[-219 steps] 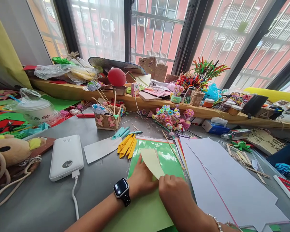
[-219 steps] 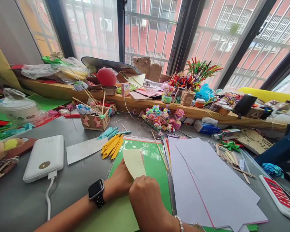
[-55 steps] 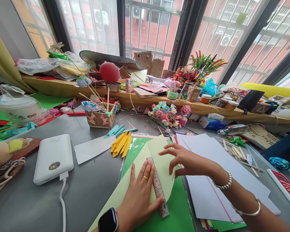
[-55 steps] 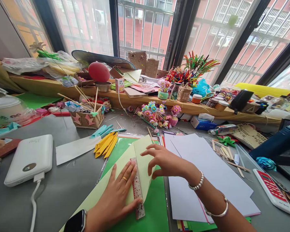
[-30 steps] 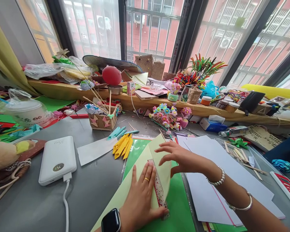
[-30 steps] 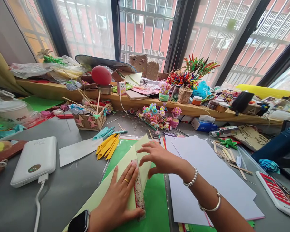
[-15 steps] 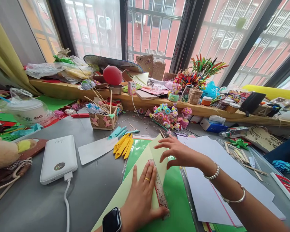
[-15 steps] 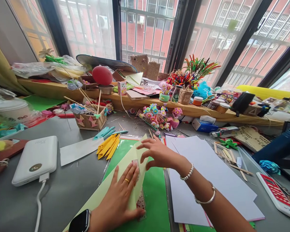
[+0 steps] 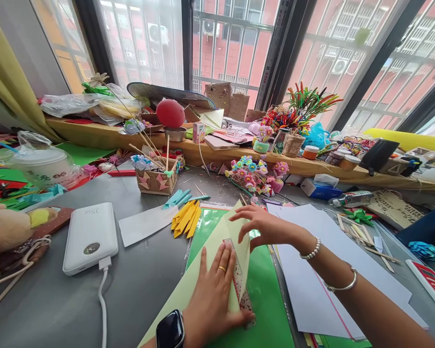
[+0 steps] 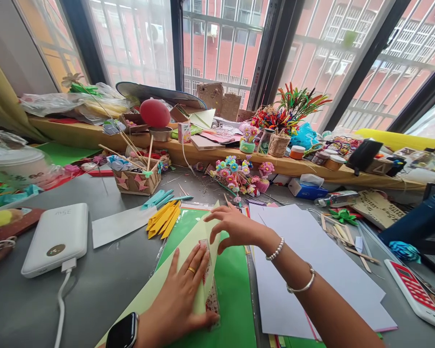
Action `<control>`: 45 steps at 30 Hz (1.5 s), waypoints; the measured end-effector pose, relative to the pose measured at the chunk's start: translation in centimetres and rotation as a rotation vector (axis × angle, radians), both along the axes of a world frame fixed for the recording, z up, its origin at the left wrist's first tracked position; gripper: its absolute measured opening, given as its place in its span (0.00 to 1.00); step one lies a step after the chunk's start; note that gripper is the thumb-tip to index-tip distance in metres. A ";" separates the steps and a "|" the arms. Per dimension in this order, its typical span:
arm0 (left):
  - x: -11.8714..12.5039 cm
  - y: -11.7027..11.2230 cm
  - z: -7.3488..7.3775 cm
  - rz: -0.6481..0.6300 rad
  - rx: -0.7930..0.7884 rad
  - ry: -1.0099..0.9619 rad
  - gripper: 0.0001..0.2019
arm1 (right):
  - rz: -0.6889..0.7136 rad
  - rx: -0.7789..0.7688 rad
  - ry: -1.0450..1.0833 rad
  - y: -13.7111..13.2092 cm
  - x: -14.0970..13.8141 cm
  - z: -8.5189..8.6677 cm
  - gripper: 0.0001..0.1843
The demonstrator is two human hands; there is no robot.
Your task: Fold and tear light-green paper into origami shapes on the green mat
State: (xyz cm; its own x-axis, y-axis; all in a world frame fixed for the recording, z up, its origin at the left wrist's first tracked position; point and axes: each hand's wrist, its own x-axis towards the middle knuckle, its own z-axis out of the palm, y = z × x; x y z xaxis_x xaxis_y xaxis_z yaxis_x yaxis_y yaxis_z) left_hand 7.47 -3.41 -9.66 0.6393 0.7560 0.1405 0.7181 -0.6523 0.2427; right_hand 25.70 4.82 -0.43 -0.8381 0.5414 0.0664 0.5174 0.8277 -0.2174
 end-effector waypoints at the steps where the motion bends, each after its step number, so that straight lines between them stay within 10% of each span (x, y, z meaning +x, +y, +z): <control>1: 0.0 0.0 -0.1 -0.001 0.004 -0.006 0.45 | 0.014 -0.004 -0.011 0.1 0.0 0.0 0.05; 33: -0.3 0.2 -0.8 -0.022 0.044 -0.131 0.48 | 0.007 -0.055 -0.006 3.8 -1.0 -1.2 0.08; 45: -0.4 0.3 -0.9 -0.014 -0.030 -0.046 0.47 | -0.022 0.089 0.329 3.0 -0.8 4.0 0.03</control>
State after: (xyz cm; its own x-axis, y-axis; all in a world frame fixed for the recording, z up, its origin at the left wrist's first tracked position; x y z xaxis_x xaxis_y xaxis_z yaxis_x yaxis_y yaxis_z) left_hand 7.10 -3.07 -10.57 0.6432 0.7514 0.1476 0.6967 -0.6542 0.2944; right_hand 24.89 7.83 3.54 -0.7520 0.5390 0.3794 0.4494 0.8404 -0.3030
